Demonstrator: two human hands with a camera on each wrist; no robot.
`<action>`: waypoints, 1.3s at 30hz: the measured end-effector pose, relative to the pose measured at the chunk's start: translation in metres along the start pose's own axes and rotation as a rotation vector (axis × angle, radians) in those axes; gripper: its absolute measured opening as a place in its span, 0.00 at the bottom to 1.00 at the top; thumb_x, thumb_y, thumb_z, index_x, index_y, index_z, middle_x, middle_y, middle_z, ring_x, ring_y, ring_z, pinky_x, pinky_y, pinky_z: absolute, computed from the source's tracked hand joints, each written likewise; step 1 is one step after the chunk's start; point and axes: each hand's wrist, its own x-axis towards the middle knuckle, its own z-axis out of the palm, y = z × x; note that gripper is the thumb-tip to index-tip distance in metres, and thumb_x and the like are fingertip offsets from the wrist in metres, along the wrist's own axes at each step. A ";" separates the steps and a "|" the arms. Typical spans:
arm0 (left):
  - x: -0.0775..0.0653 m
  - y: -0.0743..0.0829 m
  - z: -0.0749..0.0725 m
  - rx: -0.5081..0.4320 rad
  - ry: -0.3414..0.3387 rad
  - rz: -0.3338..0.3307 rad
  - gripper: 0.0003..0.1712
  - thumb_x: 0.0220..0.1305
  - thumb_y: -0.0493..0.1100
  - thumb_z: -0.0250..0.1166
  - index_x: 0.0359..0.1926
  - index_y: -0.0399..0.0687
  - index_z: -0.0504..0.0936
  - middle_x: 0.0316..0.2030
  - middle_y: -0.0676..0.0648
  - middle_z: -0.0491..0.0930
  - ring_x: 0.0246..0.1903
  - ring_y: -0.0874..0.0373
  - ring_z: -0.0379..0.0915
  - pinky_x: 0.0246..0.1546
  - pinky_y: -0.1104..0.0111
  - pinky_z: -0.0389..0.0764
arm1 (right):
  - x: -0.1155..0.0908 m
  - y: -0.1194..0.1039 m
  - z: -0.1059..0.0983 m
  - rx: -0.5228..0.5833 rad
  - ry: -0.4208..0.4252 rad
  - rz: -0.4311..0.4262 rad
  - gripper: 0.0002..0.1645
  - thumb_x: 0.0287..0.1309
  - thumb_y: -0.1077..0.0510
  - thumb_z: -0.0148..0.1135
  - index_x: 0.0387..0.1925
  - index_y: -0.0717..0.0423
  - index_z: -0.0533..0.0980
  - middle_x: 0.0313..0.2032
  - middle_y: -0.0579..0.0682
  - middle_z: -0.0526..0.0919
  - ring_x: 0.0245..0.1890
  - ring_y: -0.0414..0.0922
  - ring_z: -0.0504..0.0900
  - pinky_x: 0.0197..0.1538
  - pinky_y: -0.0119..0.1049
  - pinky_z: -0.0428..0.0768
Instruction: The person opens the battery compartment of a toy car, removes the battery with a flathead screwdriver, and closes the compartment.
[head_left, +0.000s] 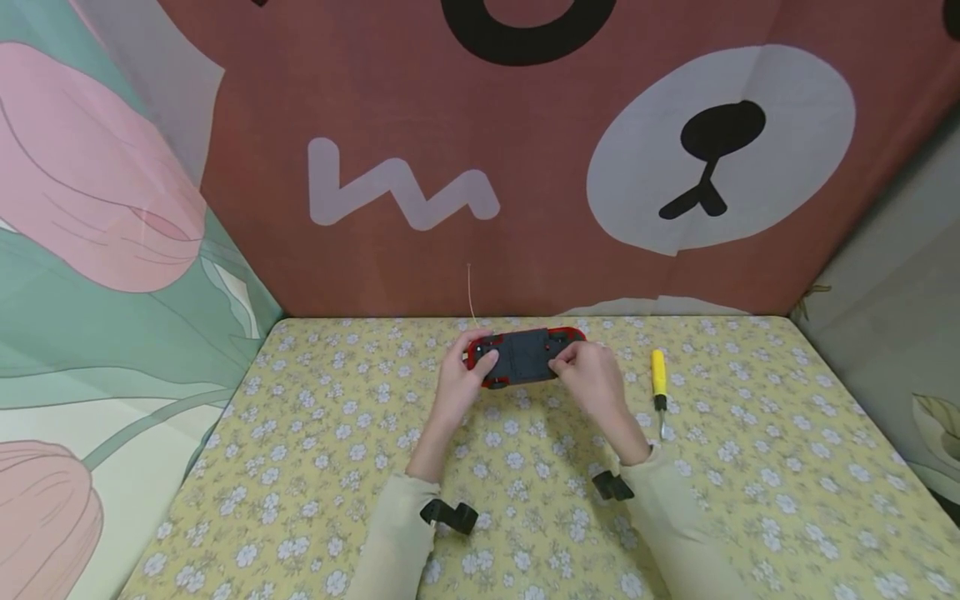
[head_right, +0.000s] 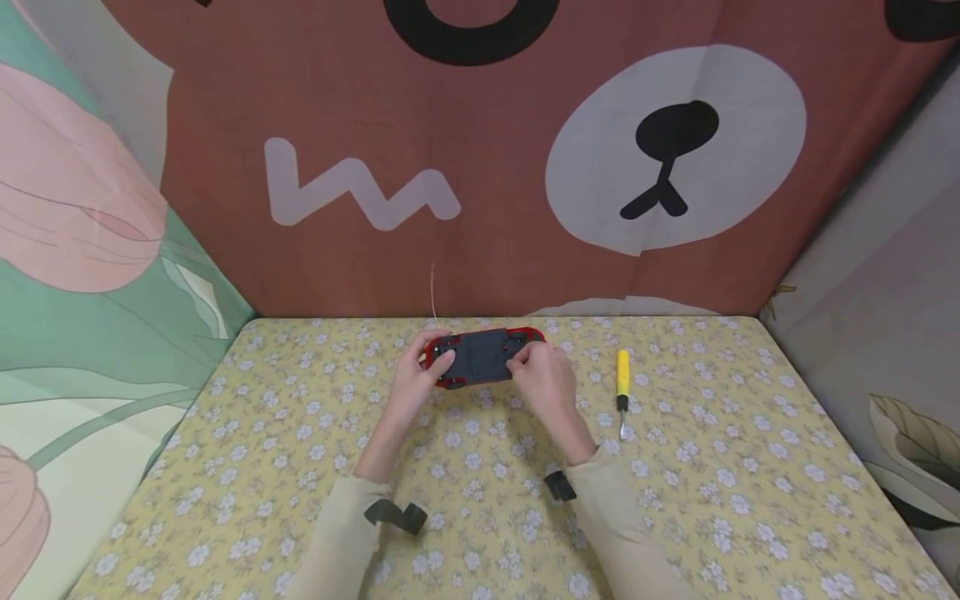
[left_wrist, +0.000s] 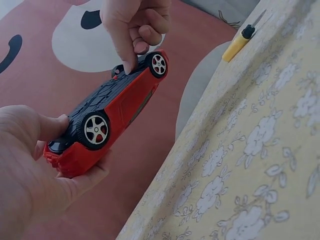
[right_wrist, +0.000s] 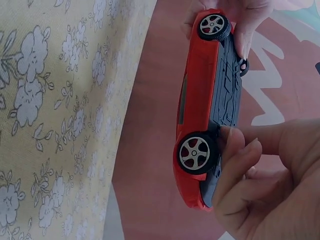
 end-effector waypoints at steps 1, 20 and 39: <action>0.000 0.000 0.000 -0.004 0.001 -0.004 0.20 0.74 0.36 0.64 0.64 0.44 0.79 0.53 0.36 0.75 0.45 0.46 0.82 0.40 0.64 0.83 | 0.000 0.000 0.000 0.001 -0.001 -0.002 0.09 0.64 0.62 0.70 0.29 0.63 0.84 0.18 0.51 0.79 0.15 0.45 0.71 0.26 0.38 0.72; 0.001 -0.003 -0.002 -0.032 0.025 -0.028 0.20 0.75 0.36 0.62 0.65 0.44 0.78 0.59 0.36 0.75 0.56 0.40 0.80 0.48 0.56 0.85 | 0.000 0.006 -0.002 0.180 -0.065 -0.026 0.09 0.69 0.62 0.65 0.31 0.62 0.82 0.22 0.54 0.80 0.16 0.47 0.69 0.27 0.40 0.69; 0.001 -0.001 -0.002 -0.041 0.016 -0.052 0.21 0.75 0.36 0.63 0.65 0.41 0.76 0.56 0.36 0.75 0.38 0.51 0.82 0.35 0.65 0.84 | 0.000 0.004 -0.004 0.502 -0.104 -0.036 0.15 0.64 0.68 0.68 0.51 0.65 0.76 0.38 0.60 0.84 0.37 0.58 0.87 0.42 0.46 0.87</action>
